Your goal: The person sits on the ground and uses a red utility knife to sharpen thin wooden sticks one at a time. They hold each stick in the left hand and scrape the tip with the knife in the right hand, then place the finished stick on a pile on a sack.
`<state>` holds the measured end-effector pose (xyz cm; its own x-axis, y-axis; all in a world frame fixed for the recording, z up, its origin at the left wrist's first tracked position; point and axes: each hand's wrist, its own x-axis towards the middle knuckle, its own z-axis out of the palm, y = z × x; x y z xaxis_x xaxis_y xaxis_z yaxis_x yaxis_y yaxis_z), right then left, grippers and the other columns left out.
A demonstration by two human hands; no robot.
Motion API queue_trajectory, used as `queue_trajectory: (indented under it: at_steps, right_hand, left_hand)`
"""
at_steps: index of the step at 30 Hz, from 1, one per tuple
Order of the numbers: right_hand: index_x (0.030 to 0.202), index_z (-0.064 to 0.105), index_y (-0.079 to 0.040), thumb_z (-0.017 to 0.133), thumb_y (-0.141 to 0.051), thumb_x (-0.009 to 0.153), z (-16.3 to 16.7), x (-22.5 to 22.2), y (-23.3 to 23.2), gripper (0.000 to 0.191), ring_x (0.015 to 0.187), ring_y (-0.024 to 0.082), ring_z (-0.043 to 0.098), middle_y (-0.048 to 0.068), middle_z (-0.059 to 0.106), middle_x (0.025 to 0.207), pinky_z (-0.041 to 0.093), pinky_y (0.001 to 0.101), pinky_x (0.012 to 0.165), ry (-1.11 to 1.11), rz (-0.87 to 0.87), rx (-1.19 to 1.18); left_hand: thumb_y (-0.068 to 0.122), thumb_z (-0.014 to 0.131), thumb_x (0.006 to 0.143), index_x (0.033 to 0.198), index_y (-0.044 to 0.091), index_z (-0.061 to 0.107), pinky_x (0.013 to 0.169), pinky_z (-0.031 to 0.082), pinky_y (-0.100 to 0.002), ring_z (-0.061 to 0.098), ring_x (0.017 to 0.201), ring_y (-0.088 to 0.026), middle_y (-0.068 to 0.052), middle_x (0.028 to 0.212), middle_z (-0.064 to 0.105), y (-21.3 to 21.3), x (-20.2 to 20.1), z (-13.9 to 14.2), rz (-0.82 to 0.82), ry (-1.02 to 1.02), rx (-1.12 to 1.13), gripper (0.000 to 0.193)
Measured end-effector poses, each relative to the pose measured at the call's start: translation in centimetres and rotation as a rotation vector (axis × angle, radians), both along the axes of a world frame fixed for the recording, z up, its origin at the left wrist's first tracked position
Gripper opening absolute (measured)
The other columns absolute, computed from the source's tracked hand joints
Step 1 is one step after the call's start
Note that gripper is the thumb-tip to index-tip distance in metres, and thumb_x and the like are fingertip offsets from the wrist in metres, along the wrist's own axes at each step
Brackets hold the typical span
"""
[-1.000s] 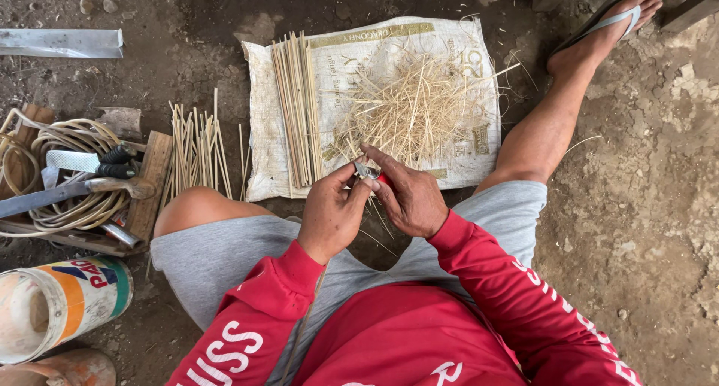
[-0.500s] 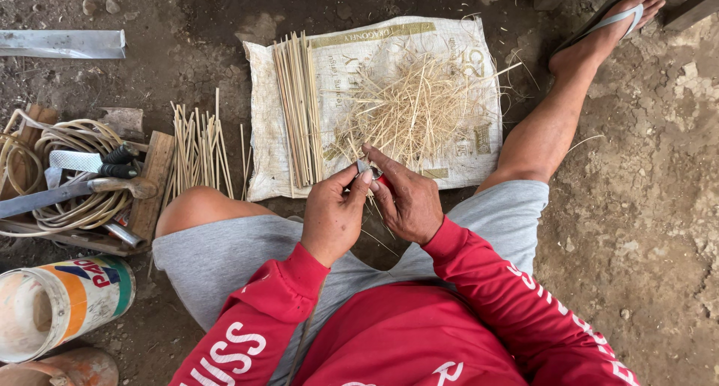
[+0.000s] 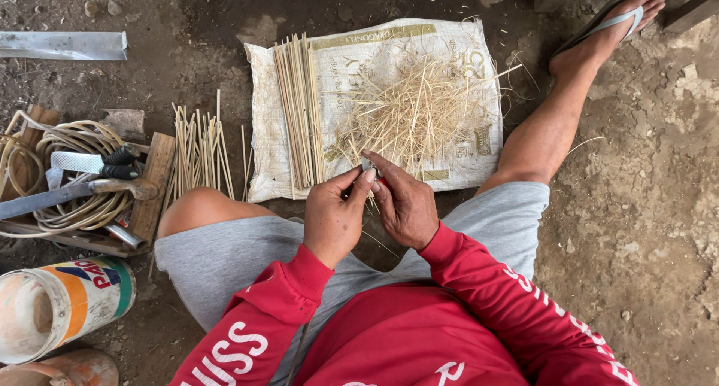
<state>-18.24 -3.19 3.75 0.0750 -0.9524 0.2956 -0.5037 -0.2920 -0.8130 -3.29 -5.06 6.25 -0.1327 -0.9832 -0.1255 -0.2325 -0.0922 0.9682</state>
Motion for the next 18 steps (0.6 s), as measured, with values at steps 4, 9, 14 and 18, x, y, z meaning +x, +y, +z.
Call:
queue_trajectory:
  at_steps: [4,9,14,18]
  right_hand:
    - [0.145,0.056,-0.008,0.059,-0.016,0.107,-0.4,0.0,0.2,0.040,0.093,0.030,0.077,0.019,0.074,0.109,0.060,0.0354,0.078,-0.023,0.002,0.032]
    - [0.153,0.047,-0.010,0.050,-0.020,0.111,-1.7,-0.5,-0.5,0.044,0.070,0.019,0.065,0.016,0.067,0.097,0.054,0.0340,0.066,-0.181,-0.034,0.226]
    - [0.160,0.034,-0.007,0.048,-0.025,0.111,-1.6,-2.3,-1.5,0.055,0.063,0.017,0.058,0.008,0.059,0.072,0.051,0.0337,0.061,-0.156,-0.012,0.266]
    - [0.154,0.047,-0.012,0.058,-0.026,0.105,-0.4,-3.0,-0.9,0.052,0.058,0.023,0.063,0.010,0.063,0.070,0.052,0.0362,0.059,0.105,0.103,0.251]
  left_hand:
    - [0.032,0.068,0.099,0.119,0.002,0.075,0.065,0.054,-0.024,0.068,0.073,-0.005,-0.009,0.086,0.081,0.0,0.0,-0.2,0.017,0.002,0.035,0.037]
    - [0.029,0.065,0.100,0.127,0.002,0.072,0.055,0.045,-0.025,0.052,0.062,-0.003,-0.001,0.071,0.067,0.0,0.1,-0.9,0.011,-0.012,0.088,0.038]
    - [0.021,0.056,0.105,0.138,0.002,0.066,0.052,0.039,-0.023,0.042,0.057,-0.001,0.005,0.065,0.049,-0.3,0.6,-2.1,-0.061,0.026,0.037,0.039]
    - [0.017,0.057,0.104,0.136,0.002,0.064,0.050,0.037,-0.022,0.042,0.057,0.000,0.007,0.066,0.051,-0.2,0.8,-2.4,-0.056,0.068,0.065,0.037]
